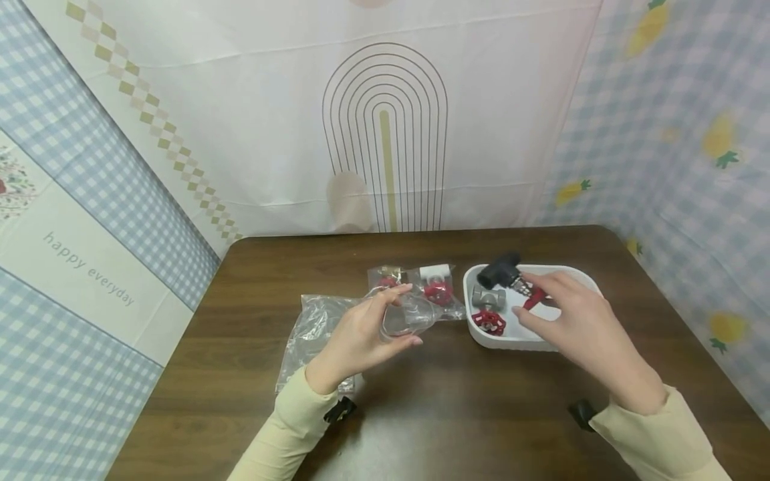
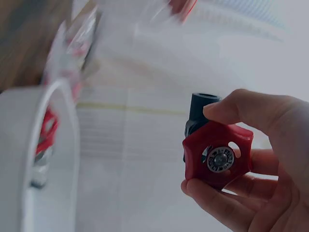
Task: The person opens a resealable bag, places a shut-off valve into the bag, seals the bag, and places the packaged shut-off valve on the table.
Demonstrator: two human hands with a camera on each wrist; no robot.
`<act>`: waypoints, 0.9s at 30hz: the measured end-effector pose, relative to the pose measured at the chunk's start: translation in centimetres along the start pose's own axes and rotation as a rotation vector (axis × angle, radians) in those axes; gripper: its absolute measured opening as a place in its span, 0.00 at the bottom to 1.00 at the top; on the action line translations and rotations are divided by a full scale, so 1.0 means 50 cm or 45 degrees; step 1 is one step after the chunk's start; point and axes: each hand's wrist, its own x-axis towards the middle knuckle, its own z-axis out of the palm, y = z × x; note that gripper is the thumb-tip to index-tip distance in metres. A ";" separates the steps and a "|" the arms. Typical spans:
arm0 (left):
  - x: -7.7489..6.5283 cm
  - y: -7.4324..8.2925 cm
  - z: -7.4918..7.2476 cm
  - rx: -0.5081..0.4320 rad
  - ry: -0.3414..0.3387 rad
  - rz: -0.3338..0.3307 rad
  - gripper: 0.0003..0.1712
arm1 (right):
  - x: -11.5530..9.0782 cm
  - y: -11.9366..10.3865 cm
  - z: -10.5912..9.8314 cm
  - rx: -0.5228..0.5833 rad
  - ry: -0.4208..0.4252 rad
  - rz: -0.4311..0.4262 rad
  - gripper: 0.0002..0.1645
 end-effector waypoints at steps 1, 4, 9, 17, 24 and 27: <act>0.000 0.000 0.001 0.003 -0.002 0.002 0.39 | 0.001 -0.012 0.000 -0.002 0.043 -0.070 0.34; 0.002 0.000 0.003 0.010 -0.004 0.010 0.42 | 0.004 -0.040 0.004 -0.016 0.147 -0.268 0.33; 0.005 0.003 0.007 0.026 -0.009 0.001 0.49 | 0.009 -0.073 0.012 0.018 0.185 -0.438 0.36; 0.003 0.013 0.011 0.012 -0.038 -0.040 0.41 | 0.017 -0.105 0.044 0.022 0.189 -0.617 0.28; 0.001 0.016 0.012 0.004 -0.052 -0.060 0.41 | 0.012 -0.119 0.067 -0.003 0.128 -0.699 0.33; 0.002 0.019 0.011 0.009 -0.072 -0.076 0.43 | 0.012 -0.124 0.072 -0.018 0.086 -0.721 0.33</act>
